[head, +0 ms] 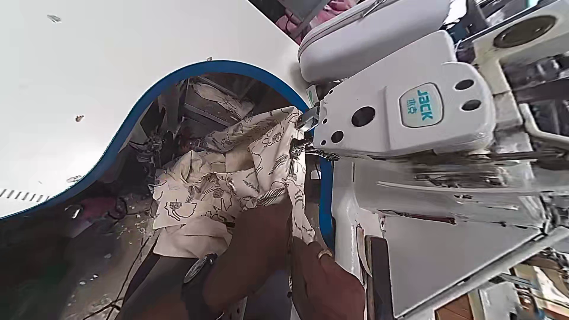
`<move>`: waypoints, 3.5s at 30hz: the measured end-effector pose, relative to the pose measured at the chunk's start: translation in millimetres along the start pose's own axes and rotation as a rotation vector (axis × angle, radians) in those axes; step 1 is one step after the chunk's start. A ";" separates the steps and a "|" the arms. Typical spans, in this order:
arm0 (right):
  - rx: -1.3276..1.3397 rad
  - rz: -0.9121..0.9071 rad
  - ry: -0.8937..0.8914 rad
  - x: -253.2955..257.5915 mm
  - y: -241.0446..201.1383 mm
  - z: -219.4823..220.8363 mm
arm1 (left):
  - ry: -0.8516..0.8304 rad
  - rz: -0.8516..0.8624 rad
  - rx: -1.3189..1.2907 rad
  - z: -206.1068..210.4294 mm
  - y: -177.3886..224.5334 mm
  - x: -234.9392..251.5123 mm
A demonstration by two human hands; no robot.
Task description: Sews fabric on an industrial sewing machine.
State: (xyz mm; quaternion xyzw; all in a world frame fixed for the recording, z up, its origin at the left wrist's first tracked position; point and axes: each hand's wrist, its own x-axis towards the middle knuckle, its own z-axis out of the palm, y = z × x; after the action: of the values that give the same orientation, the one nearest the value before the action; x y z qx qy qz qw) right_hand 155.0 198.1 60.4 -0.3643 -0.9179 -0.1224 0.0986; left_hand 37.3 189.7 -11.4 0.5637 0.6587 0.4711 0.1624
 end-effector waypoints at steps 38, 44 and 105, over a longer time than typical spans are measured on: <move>0.282 -0.040 -0.483 -20.9 10.5 -26.8 | -0.084 -0.019 -0.284 -7.9 -19.5 -7.3; 0.254 -0.059 -0.131 -19.8 15.4 5.8 | -0.107 0.000 -0.238 -11.9 -18.2 -4.6; 0.197 0.002 0.299 30.2 6.7 83.3 | -0.327 -0.556 -1.091 34.7 -91.5 153.3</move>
State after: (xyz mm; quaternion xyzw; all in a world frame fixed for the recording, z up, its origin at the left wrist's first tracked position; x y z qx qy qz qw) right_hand 130.4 247.0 -9.6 -0.3314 -0.9003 -0.0846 0.2692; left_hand -38.6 349.4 -53.8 0.2722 0.4123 0.5871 0.6413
